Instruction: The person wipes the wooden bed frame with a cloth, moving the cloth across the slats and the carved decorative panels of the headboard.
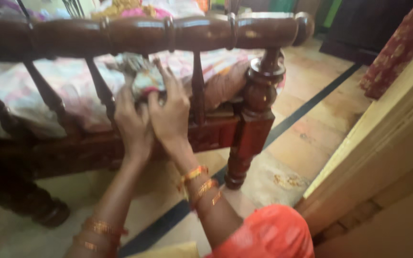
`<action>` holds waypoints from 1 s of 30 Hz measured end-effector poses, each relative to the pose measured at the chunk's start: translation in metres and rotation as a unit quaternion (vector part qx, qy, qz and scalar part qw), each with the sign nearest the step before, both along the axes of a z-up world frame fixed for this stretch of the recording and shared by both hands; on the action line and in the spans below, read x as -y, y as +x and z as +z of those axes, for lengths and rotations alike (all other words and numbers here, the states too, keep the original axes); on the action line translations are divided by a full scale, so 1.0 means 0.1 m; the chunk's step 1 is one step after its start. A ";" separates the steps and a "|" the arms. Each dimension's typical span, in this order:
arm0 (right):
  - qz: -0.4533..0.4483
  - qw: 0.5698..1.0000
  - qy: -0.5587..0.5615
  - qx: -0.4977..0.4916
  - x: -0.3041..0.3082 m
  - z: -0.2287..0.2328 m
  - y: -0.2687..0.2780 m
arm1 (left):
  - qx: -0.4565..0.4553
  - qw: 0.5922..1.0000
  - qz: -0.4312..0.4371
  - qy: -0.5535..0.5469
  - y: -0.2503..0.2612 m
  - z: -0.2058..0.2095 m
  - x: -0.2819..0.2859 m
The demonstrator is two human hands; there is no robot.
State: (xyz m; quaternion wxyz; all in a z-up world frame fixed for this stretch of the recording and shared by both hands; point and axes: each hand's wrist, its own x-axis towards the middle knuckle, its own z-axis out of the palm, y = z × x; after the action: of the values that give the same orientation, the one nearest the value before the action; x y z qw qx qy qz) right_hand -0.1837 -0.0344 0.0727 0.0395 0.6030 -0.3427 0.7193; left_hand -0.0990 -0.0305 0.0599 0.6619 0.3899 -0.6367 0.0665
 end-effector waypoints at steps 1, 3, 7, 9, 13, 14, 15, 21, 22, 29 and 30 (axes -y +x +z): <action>0.001 1.000 0.013 0.006 -0.01 -0.02 0.02 | -0.004 1.000 -0.022 -0.007 0.01 -0.03 0.00; 0.005 0.999 0.042 0.017 -0.02 -0.06 0.03 | -0.010 0.998 -0.065 -0.016 0.01 -0.10 -0.01; -0.004 0.994 0.109 -0.002 0.02 -0.07 -0.02 | -0.040 0.997 -0.042 0.045 0.05 -0.20 0.08; -0.017 0.992 0.122 -0.023 0.01 -0.14 -0.04 | -0.056 0.995 -0.015 0.079 0.03 -0.30 0.13; -0.006 0.988 0.146 -0.038 -0.03 -0.46 -0.05 | -0.071 0.994 -0.028 0.073 0.01 -0.61 0.11; 0.004 0.986 0.160 -0.039 -0.03 -0.56 -0.07 | -0.082 0.991 -0.030 0.106 -0.01 -0.70 0.09; 0.014 0.984 0.175 -0.040 -0.05 -0.67 -0.08 | -0.092 0.985 -0.032 0.140 -0.02 -0.79 0.04; 0.037 0.976 0.201 -0.073 -0.27 -0.94 -0.30 | -0.044 0.988 0.002 0.150 -0.06 -0.96 -0.23; 0.040 0.974 0.217 -0.061 -0.34 -0.90 -0.36 | -0.039 0.989 -0.003 0.145 -0.09 -0.92 -0.30; -0.104 0.982 0.136 -0.077 -0.55 -0.21 -0.88 | 0.007 0.991 -0.095 0.098 -0.48 -0.10 -0.51; -0.118 0.988 0.048 -0.081 -0.50 -0.06 -0.95 | 0.024 0.993 -0.105 0.046 -0.55 0.04 -0.45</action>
State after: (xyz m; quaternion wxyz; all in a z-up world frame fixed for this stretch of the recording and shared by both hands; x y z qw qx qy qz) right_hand -0.2790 0.0159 0.0664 0.1228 0.6157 -0.4416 0.6410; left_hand -0.1536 0.0146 0.0643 0.6315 0.3489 -0.6921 -0.0233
